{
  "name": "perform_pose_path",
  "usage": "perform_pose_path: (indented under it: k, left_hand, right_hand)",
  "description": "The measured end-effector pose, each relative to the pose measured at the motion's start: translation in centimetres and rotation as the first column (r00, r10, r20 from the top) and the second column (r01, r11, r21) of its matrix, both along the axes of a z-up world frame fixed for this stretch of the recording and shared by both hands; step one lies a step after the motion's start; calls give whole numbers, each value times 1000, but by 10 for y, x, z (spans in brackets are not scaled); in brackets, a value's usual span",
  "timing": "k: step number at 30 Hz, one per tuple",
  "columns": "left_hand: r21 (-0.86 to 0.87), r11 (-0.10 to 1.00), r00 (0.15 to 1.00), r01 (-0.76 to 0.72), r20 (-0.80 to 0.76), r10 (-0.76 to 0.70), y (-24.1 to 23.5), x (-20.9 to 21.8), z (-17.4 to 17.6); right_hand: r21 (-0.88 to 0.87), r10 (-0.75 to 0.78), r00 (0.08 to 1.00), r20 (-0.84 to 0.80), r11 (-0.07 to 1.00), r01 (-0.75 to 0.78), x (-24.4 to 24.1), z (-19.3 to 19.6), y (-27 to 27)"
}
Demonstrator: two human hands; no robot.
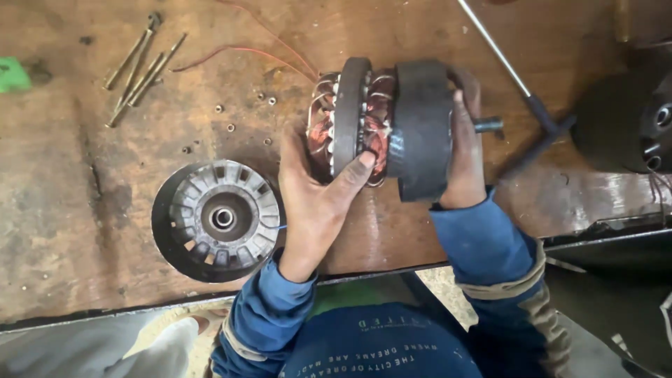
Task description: The recorder is disassembling and repairing a ceiling fan motor on a workshop bench, handling the stator and rotor components.
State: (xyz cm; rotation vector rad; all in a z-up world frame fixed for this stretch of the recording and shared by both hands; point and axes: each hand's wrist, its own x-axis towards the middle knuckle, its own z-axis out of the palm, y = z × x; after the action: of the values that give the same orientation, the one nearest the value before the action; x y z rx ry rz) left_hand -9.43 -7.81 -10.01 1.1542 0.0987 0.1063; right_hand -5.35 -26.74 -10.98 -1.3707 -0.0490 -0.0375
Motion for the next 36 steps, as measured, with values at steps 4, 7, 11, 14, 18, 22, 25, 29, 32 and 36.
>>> perform_pose_path:
  k: [4, 7, 11, 14, 18, 22, 25, 29, 32, 36]
  left_hand:
    - [79, 997, 1000, 4, 26, -6, 6, 1, 6]
    - [42, 999, 1000, -14, -10, 14, 10, 2, -5]
    - [-105, 993, 998, -59, -38, 56, 14, 2, -9]
    - [-197, 976, 995, -88, -54, 79, 18, 3, -16]
    - [-374, 917, 989, -138, -97, 110, 18, 4, -30]
    - [-473, 870, 990, -143, -84, 117, 19, 5, -26]
    - [-452, 881, 990, -139, -68, 121, 10, 11, -25]
    - [-418, 896, 989, -149, -67, 133, 2, 10, -30]
    - [-335, 930, 989, -149, -23, 149, 9, 5, -29]
    - [-145, 983, 993, -113, -26, 111, 19, -2, -25]
  right_hand:
    - [164, 36, 997, -74, 986, -23, 6, 15, 11]
    - [211, 87, 994, -65, 975, -72, 14, 17, 21]
    - [54, 121, 992, 22, 991, -122, 25, 13, 18]
    - [-169, 179, 980, 90, 972, -162, 37, 16, 23]
    - [-501, 244, 954, 174, 856, -127, 49, 30, 44]
    - [-511, 268, 963, 4, 829, -228, 57, 35, 61]
    - [-359, 345, 935, -78, 866, -349, 58, 17, 56]
    - [-295, 310, 951, -13, 907, -300, 54, 13, 60]
    - [-335, 321, 947, 5, 893, -300, 58, 7, 62]
    - [-345, 344, 938, -34, 877, -334, 56, 15, 67]
